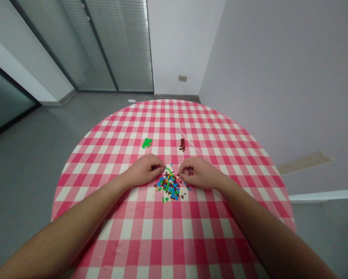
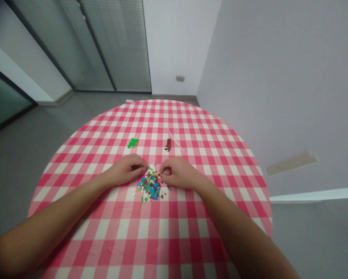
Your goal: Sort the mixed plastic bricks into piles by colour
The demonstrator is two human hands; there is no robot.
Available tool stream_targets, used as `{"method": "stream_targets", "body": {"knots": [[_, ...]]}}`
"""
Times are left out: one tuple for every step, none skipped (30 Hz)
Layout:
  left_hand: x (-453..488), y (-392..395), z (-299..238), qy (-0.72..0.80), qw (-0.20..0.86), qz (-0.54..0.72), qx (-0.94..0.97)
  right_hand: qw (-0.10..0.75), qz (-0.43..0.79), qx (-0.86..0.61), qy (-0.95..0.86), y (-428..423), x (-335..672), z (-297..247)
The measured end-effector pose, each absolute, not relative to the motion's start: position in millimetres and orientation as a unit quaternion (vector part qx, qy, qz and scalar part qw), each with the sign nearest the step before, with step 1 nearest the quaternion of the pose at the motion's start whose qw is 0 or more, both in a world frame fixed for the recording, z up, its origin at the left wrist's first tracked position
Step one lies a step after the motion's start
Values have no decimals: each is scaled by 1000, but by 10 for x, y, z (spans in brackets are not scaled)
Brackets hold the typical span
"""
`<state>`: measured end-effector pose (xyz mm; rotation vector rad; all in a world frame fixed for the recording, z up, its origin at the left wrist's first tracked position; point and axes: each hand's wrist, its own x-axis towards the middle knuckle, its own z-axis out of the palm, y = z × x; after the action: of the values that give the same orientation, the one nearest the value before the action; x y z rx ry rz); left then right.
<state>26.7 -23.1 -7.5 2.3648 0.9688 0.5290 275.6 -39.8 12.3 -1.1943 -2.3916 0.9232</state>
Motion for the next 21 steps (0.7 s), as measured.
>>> {"method": "stream_targets", "body": {"knots": [[265,-229,-76,357,262,196,875,181,304,-442,-824,-367,2772,104],[264,-227,-78,355,261,196,876,207,284,-471,-809,-330,2794,84],[264,-226,-79,354,261,196,876,233,262,-504,-790,-291,2821,63],[265,-224,-80,354,261,196,877,252,239,-538,-768,-250,2852,42],[266,-223,-82,353,261,195,877,265,216,-569,-748,-211,2884,21],[267,-223,-83,354,261,195,877,268,197,-595,-731,-175,2915,-1],[269,-223,-85,354,262,195,876,262,187,-611,-723,-145,2941,-24],[269,-224,-87,354,263,195,876,250,181,-619,-722,-121,2960,-47],[269,-225,-88,353,264,196,876,236,176,-620,-728,-103,2972,-69],[269,-226,-90,352,265,196,876,222,171,-615,-737,-91,2977,-92],[268,-227,-90,352,266,196,876,211,164,-607,-749,-83,2976,-113],[268,-228,-90,352,266,196,876,204,157,-598,-759,-79,2972,-131],[267,-228,-88,353,266,196,876,199,150,-589,-768,-76,2965,-146],[268,-229,-86,353,265,197,875,198,147,-583,-774,-76,2959,-157],[268,-230,-82,354,265,197,875,200,145,-579,-777,-75,2955,-163],[270,-230,-77,355,265,198,874,203,146,-578,-777,-75,2955,-164],[271,-230,-73,355,266,198,874,206,147,-578,-776,-74,2957,-162],[272,-230,-70,355,266,199,874,210,148,-580,-773,-72,2962,-157],[273,-230,-68,355,267,200,873,213,149,-582,-771,-71,2968,-152],[273,-230,-67,355,267,201,873,215,149,-583,-769,-70,2974,-148],[273,-230,-67,353,268,203,873,215,150,-582,-770,-68,2978,-146]]}}
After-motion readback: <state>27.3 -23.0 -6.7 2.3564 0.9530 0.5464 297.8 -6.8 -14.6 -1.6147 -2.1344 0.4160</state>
